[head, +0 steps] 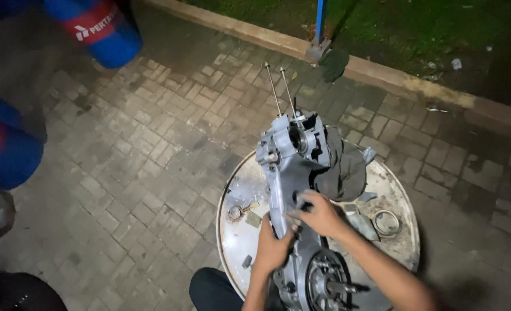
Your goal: The person scrubs a metallic engine casing with a small abrasive block while sitting on the ground. They wipe the surface with a cloth and rotate the part to clean different sides.
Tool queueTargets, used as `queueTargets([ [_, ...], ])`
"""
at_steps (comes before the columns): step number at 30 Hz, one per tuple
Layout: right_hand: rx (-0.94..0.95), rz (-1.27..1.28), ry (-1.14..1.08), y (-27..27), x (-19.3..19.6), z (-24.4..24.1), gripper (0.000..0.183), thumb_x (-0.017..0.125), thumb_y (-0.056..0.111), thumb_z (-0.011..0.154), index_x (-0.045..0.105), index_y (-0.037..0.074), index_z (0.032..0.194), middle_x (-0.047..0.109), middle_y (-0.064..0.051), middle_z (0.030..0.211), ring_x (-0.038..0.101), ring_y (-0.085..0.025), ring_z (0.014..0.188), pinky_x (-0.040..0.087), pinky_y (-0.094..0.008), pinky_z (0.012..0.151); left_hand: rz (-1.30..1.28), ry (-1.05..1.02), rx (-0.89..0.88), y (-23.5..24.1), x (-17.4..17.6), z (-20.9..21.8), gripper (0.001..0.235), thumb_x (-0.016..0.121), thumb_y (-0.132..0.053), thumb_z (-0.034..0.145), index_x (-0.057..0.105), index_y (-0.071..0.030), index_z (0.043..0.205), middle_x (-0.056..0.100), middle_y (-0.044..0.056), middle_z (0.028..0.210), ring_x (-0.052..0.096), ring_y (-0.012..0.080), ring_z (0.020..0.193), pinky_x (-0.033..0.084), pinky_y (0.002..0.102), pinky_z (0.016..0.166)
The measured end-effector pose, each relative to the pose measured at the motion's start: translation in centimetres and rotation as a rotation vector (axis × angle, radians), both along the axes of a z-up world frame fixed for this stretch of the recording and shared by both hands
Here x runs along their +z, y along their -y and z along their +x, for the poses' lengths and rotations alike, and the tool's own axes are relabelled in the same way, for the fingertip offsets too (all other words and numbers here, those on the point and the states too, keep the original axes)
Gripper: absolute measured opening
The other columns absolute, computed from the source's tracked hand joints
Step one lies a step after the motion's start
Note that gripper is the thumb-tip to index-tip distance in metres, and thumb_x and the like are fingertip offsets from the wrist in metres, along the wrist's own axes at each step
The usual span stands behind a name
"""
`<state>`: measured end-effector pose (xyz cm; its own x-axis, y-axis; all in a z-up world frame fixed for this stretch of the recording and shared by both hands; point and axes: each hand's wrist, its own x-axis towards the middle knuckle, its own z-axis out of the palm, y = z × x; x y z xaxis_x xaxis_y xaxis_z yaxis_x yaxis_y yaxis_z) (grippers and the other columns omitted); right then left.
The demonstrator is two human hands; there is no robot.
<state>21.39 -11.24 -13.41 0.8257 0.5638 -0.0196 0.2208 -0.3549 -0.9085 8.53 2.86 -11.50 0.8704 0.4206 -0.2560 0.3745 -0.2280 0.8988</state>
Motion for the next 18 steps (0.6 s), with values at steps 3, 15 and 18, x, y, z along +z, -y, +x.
queueTargets([
  [3,-0.023,0.223,-0.115,-0.1,-1.7,-0.9,0.022,0.08,0.002,0.075,0.071,0.001,0.095,0.076,-0.004,0.092,0.066,-0.014,0.082,0.054,-0.027,0.081,-0.053,-0.032,0.0,0.0,0.8,0.4,0.053,0.074,-0.022,0.084,0.054,-0.005,0.13,0.073,0.014,0.106,0.072,0.0224,0.088,0.059,0.033,0.084],
  [15,0.203,0.046,0.464,1.1,-1.3,-1.4,0.03,0.06,0.013,0.092,0.071,0.006,0.119,0.051,-0.016,0.152,0.055,-0.035,0.124,0.045,-0.046,0.104,-0.11,-0.015,0.01,0.1,1.3,0.3,0.053,0.074,-0.014,0.082,0.054,-0.003,0.129,0.073,0.014,0.101,0.07,0.0204,0.082,0.059,0.033,0.078],
  [18,0.331,-0.1,0.48,3.3,-1.7,-1.3,0.031,0.065,0.019,0.089,0.071,0.007,0.117,0.048,-0.008,0.157,0.04,-0.028,0.145,0.033,-0.048,0.109,-0.094,-0.046,0.01,0.1,2.1,0.3,0.053,0.075,-0.018,0.082,0.055,-0.003,0.129,0.075,0.014,0.104,0.073,0.0226,0.086,0.06,0.034,0.082],
])
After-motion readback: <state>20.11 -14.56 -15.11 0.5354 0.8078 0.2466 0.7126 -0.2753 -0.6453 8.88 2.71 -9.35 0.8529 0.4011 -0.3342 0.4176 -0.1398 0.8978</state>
